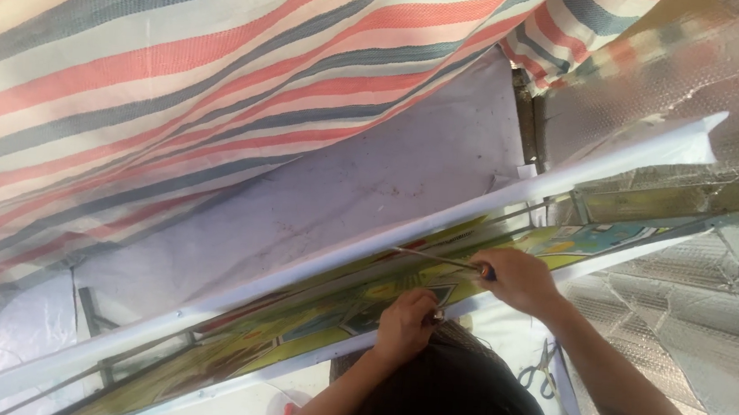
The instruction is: Assembling a printed sign onto a metal frame using a screwdriver, tape measure, and other tools
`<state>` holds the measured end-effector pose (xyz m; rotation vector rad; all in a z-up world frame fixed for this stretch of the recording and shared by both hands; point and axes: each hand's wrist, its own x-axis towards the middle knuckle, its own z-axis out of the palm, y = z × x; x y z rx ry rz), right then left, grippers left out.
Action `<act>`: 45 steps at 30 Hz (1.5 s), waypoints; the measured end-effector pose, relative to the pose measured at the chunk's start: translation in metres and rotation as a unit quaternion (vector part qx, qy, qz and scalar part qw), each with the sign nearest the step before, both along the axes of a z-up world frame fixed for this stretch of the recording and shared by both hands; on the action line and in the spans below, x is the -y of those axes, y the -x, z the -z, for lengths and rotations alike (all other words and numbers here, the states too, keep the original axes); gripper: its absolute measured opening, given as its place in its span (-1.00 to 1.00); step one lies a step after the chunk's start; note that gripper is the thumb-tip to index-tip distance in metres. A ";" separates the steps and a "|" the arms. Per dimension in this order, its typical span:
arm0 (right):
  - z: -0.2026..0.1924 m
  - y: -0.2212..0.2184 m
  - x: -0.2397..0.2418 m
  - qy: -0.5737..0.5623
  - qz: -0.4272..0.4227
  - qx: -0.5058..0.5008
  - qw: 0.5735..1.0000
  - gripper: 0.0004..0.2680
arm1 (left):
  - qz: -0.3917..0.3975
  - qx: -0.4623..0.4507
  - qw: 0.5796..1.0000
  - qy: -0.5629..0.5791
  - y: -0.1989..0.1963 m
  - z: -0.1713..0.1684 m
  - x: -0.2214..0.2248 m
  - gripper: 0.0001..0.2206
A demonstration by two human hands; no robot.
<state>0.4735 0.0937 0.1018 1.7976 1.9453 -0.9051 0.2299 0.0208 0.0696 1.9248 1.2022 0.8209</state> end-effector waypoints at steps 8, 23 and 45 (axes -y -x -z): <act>-0.009 0.009 0.010 0.075 0.010 -0.012 0.997 -0.76 | 0.036 -0.080 0.987 0.135 -0.004 0.038 0.002 -0.81; -0.015 0.034 0.004 0.110 -0.049 0.046 0.992 -0.74 | -0.041 -0.079 0.929 0.359 0.000 0.057 -0.009 -0.64; -0.019 0.043 0.016 0.062 0.019 0.013 0.998 -0.54 | -0.063 -0.029 0.908 0.414 0.015 0.032 -0.029 -0.64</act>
